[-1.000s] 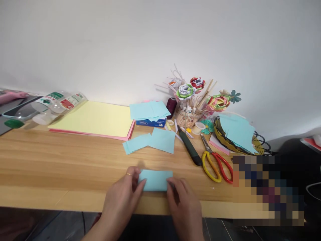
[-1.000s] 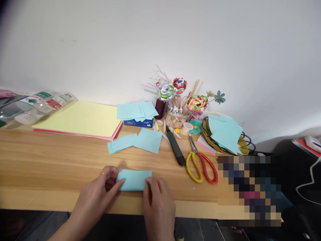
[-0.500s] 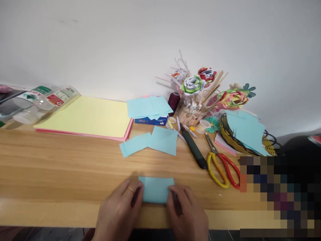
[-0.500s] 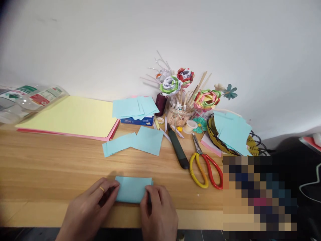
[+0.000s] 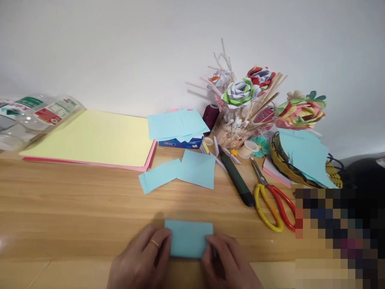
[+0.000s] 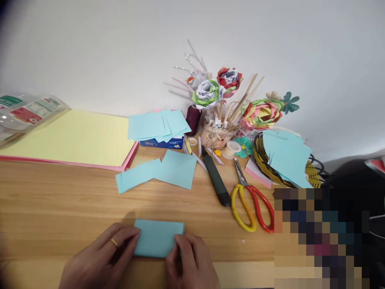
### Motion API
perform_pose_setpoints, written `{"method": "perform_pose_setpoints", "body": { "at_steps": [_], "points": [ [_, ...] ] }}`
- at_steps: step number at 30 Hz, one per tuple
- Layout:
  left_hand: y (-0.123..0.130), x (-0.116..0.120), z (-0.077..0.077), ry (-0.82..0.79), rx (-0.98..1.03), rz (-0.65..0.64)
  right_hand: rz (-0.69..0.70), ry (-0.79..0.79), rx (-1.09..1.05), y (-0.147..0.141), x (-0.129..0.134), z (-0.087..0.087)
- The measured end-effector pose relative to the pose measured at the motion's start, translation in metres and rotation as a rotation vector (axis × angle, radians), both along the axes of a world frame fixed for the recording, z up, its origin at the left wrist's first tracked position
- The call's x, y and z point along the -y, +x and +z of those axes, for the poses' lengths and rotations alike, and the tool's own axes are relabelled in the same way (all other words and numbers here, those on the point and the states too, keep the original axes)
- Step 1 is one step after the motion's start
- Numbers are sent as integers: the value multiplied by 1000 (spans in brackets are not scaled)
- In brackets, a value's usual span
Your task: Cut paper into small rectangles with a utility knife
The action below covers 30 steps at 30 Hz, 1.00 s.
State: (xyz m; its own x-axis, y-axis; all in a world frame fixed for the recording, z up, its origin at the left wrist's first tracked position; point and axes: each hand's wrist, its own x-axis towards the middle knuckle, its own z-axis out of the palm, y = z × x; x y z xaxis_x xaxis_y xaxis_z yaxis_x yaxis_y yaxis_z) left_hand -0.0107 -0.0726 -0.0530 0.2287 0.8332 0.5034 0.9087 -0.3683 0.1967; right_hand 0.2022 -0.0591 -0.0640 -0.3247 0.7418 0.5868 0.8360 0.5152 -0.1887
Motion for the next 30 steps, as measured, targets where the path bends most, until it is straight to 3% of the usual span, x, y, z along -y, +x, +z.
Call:
{"method": "perform_pose_setpoints", "body": {
  "at_steps": [5,8,12,17,24,30],
  "points": [
    [-5,1,-6,29,-124,-32,105,-17,37,11,-2,-2],
    [-8,1,-6,5,-130,-38,5,-10,-46,2,3,-5],
    [-15,2,-6,-14,-163,-138,-163,17,-147,-14,9,-9],
    [-19,2,-8,1,-208,-186,-214,38,-152,-19,11,-6],
    [-15,0,-10,19,-186,-110,-248,50,-148,-23,11,-3],
    [-27,-4,-13,16,-127,-247,-244,42,-165,-26,10,-2]
  ]
}}
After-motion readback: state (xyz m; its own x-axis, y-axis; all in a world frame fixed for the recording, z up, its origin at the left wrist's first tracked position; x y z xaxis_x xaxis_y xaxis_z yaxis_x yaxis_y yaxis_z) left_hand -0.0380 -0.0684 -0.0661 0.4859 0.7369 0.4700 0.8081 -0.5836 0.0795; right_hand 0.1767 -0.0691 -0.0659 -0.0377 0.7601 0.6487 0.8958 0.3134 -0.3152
